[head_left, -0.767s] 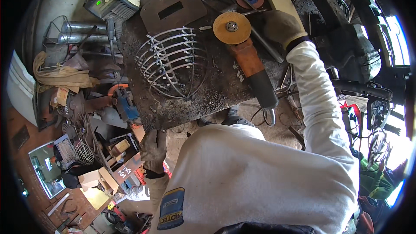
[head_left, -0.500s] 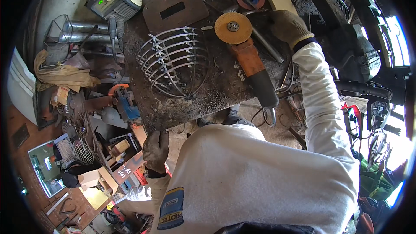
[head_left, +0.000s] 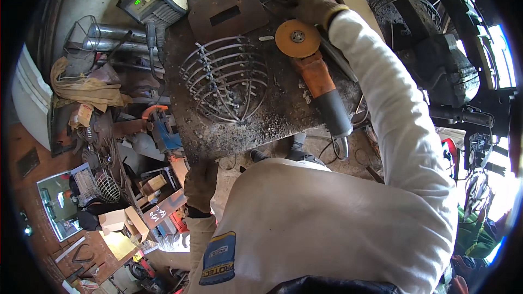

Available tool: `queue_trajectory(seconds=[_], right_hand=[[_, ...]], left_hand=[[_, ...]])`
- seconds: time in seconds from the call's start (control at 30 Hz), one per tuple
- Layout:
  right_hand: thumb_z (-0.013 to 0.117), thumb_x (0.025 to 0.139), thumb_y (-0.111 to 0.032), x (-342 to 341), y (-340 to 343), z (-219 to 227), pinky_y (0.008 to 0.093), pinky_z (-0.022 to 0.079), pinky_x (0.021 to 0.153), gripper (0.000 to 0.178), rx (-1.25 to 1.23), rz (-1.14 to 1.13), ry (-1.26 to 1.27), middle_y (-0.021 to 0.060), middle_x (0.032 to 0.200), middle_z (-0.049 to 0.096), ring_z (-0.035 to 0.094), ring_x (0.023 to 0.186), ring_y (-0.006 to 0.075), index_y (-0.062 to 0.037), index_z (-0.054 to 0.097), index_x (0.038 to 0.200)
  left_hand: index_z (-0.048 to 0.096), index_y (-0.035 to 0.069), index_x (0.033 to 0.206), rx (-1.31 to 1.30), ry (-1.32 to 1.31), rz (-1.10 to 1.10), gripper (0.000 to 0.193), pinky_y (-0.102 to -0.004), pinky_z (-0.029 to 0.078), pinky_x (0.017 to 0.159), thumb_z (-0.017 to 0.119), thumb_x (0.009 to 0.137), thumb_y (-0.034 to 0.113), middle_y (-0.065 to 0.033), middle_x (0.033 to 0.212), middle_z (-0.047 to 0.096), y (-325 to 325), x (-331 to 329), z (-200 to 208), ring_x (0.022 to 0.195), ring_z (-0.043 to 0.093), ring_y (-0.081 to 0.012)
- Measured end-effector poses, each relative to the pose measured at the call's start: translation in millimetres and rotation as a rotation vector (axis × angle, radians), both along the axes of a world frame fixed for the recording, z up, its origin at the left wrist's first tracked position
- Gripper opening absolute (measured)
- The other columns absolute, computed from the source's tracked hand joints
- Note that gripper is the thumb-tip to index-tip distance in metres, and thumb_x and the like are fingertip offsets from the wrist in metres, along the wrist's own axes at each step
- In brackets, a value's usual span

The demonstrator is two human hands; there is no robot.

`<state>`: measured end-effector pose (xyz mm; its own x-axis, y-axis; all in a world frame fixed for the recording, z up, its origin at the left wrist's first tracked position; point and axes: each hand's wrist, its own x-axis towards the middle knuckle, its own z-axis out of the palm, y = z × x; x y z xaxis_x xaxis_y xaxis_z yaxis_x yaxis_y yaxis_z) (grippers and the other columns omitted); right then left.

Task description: The person welds a curved metal cage to a flat metal plate using a welding rod and torch, followed by grinding and hammering the welds.

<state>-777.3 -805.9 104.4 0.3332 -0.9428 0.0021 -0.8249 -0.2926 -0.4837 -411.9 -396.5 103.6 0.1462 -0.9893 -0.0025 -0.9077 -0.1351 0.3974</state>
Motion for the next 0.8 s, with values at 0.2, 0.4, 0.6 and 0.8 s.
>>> queue_trajectory(seconds=[0.2, 0.4, 0.6, 0.8], right_hand=[[0.068, 0.085, -0.054, 48.5, -52.4, -20.4, 0.0446, 0.053, 0.091, 0.055, 0.014, 0.149, 0.283, 0.0223, 0.109, 0.072, 0.071, 0.100, 0.0366, -0.0078, 0.074, 0.114], [0.070, 0.079, -0.045, 78.6, -49.5, -1.7, 0.0447, 0.053, 0.093, 0.054, 0.071, 0.389, 0.691, 0.0256, 0.110, 0.071, 0.070, 0.104, 0.0381, -0.0013, 0.074, 0.112], [0.064, 0.085, -0.036, 78.5, -98.3, -2.5, 0.0463, 0.052, 0.094, 0.041, -0.296, 0.538, 0.763, 0.0236, 0.116, 0.070, 0.067, 0.111, 0.0398, -0.0063, 0.075, 0.112], [0.054, 0.102, -0.017, 106.2, -133.5, 39.2, 0.0358, 0.057, 0.079, 0.025, -0.297, 0.380, 0.698, 0.0115, 0.104, 0.075, 0.072, 0.091, 0.0279, -0.0087, 0.073, 0.115]], left_hand=[[0.068, 0.008, 0.098, -0.055, -0.289, -0.155, 0.017, -0.0475, 0.052, 0.068, 0.068, 0.092, 0.023, -0.0138, 0.086, 0.065, 37.5, 28.6, -21.0, 0.084, 0.066, -0.0365], [0.065, 0.005, 0.087, 0.212, -0.066, 0.080, 0.026, -0.0481, 0.047, 0.065, 0.063, 0.096, 0.030, -0.0169, 0.082, 0.063, 58.0, 13.1, -17.0, 0.076, 0.063, -0.0373], [0.067, 0.004, 0.079, 0.337, 0.107, 0.379, 0.038, -0.0478, 0.048, 0.065, 0.060, 0.096, 0.037, -0.0181, 0.079, 0.067, 63.2, 7.4, -22.0, 0.075, 0.065, -0.0386], [0.073, 0.009, 0.087, 0.118, 0.002, 0.201, 0.029, -0.0443, 0.056, 0.067, 0.070, 0.093, 0.037, -0.0107, 0.084, 0.074, 79.2, 25.6, -57.5, 0.075, 0.072, -0.0326]])
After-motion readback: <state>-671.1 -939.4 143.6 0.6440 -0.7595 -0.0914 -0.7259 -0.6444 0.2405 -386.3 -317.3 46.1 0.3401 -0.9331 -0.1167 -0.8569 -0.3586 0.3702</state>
